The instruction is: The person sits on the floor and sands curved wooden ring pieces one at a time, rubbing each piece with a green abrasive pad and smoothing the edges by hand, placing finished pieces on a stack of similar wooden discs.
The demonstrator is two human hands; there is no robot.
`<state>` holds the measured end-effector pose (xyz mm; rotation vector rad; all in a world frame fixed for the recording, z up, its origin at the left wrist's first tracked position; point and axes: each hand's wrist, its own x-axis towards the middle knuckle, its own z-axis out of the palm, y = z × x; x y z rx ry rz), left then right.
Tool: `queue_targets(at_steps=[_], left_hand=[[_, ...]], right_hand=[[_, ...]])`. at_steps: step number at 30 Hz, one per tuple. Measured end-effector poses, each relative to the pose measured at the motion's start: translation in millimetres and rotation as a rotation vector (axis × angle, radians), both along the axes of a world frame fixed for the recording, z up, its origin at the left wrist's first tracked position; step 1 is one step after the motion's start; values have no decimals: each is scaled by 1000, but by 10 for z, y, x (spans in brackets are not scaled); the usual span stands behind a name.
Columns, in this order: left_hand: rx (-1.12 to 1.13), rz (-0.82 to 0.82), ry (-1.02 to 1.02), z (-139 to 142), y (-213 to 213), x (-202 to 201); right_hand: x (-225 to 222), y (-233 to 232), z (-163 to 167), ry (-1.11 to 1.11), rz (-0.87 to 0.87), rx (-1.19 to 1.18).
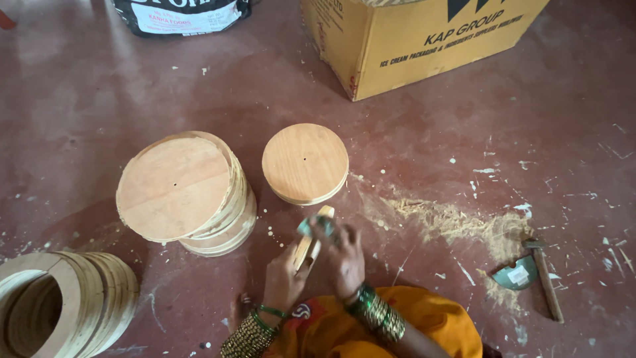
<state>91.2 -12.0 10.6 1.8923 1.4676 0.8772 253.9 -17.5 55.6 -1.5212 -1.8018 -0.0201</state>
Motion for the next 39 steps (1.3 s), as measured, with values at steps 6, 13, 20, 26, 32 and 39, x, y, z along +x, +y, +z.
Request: queue_targets(at_steps=[6, 13, 20, 26, 32, 39], left_hand=[[-2, 0, -78, 301, -60, -9], [79, -6, -33, 203, -22, -18], [-20, -5, -13, 134, 38, -91], [66, -20, -127, 204, -114, -152], [41, -233, -324, 320, -199, -176], [-137, -150, -90, 393, -187, -192]], right_hand=[[383, 518, -373, 409, 35, -197], [-23, 0, -38, -118, 88, 103], [84, 167, 24, 191, -71, -103], [317, 540, -306, 525, 50, -315], [368, 452, -203, 692, -94, -468], [-247, -160, 23, -150, 139, -98]])
